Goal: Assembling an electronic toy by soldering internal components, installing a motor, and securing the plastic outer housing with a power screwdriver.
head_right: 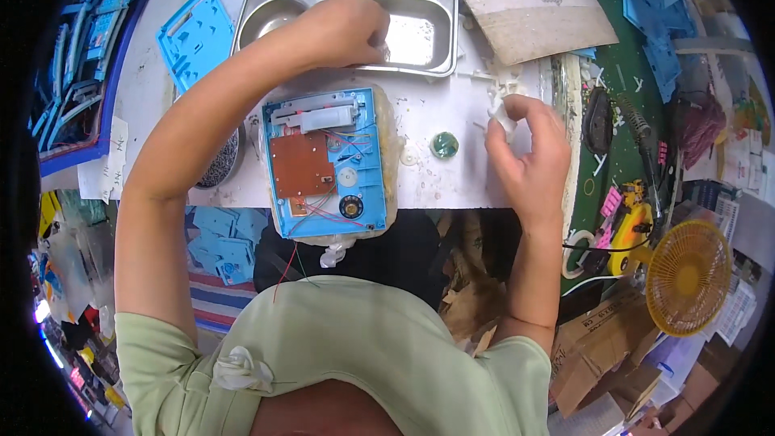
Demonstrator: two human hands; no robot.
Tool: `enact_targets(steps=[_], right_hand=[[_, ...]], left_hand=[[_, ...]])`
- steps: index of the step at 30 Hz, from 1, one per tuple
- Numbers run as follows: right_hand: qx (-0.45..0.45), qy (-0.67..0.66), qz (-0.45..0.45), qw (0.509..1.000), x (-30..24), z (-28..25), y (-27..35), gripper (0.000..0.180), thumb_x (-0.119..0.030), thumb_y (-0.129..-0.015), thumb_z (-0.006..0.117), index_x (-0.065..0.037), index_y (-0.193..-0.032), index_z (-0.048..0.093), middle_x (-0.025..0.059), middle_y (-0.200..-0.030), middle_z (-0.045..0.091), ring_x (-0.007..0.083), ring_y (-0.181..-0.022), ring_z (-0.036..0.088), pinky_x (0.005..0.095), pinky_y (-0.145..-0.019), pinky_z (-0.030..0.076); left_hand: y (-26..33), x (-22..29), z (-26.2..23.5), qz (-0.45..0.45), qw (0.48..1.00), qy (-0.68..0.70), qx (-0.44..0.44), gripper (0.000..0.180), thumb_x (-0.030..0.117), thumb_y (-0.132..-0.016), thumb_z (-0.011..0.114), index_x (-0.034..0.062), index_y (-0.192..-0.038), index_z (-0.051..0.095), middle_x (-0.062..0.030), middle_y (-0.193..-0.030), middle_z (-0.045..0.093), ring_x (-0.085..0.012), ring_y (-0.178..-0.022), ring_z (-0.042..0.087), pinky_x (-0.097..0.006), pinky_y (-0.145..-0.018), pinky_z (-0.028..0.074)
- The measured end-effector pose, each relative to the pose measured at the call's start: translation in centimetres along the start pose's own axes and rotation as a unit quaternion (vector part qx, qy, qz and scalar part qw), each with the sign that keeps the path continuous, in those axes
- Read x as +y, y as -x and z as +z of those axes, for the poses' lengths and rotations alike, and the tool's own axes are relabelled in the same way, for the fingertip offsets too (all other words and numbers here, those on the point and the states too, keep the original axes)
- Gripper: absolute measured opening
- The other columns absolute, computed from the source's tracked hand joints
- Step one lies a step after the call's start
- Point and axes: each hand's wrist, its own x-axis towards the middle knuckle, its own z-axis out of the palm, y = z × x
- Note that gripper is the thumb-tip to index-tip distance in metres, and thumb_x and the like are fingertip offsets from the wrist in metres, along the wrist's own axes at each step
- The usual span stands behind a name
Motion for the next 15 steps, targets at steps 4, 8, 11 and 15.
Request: enact_targets(steps=[4, 8, 11, 15], right_hand=[[-0.014, -0.245, 0.073, 0.967, 0.8, 1.1, -0.8, 0.029, -0.010, -0.089, 0.068, 0.001, -0.116, 0.061, 0.0083, -0.104, 0.066, 0.0143, -0.094, 0.061, 0.0295, -0.084, 0.048], [-0.113, -0.237, 0.078, 0.962, -0.3, 2.9, -5.1, 0.034, -0.014, -0.094, 0.061, 0.002, -0.124, 0.055, 0.0103, -0.111, 0.066, 0.0170, -0.096, 0.062, 0.0318, -0.084, 0.049], [-0.139, -0.171, 0.013, 0.975, -2.9, 4.4, -7.3, 0.034, -0.016, -0.096, 0.060, 0.002, -0.124, 0.054, 0.0147, -0.109, 0.067, 0.0212, -0.093, 0.064, 0.0335, -0.082, 0.050], [-0.123, -0.160, -0.070, 0.977, -6.7, 3.3, -5.8, 0.031, -0.013, -0.094, 0.067, 0.001, -0.121, 0.062, 0.0191, -0.103, 0.067, 0.0266, -0.079, 0.063, 0.0347, -0.072, 0.051]], left_hand=[[-0.2, -0.3, -0.2, 0.018, 1.000, 0.006, 0.004, 0.014, 0.016, -0.079, 0.071, 0.0036, -0.086, 0.069, -0.0157, -0.084, 0.070, -0.0352, -0.082, 0.068, -0.045, -0.075, 0.053], [1.5, -0.6, -1.1, 0.067, 0.989, 0.044, 0.126, 0.015, 0.015, -0.082, 0.070, 0.0026, -0.092, 0.070, -0.0149, -0.083, 0.070, -0.0311, -0.076, 0.068, -0.042, -0.072, 0.054], [3.2, -0.2, -2.0, 0.021, 0.970, 0.173, 0.170, 0.015, 0.012, -0.089, 0.069, 0.0015, -0.100, 0.069, -0.0116, -0.085, 0.072, -0.0218, -0.074, 0.069, -0.036, -0.069, 0.054], [8.3, 2.5, -3.3, -0.107, 0.823, 0.543, 0.127, 0.017, 0.009, -0.095, 0.068, 0.0006, -0.110, 0.066, -0.0100, -0.097, 0.075, -0.0131, -0.077, 0.068, -0.028, -0.069, 0.055]])
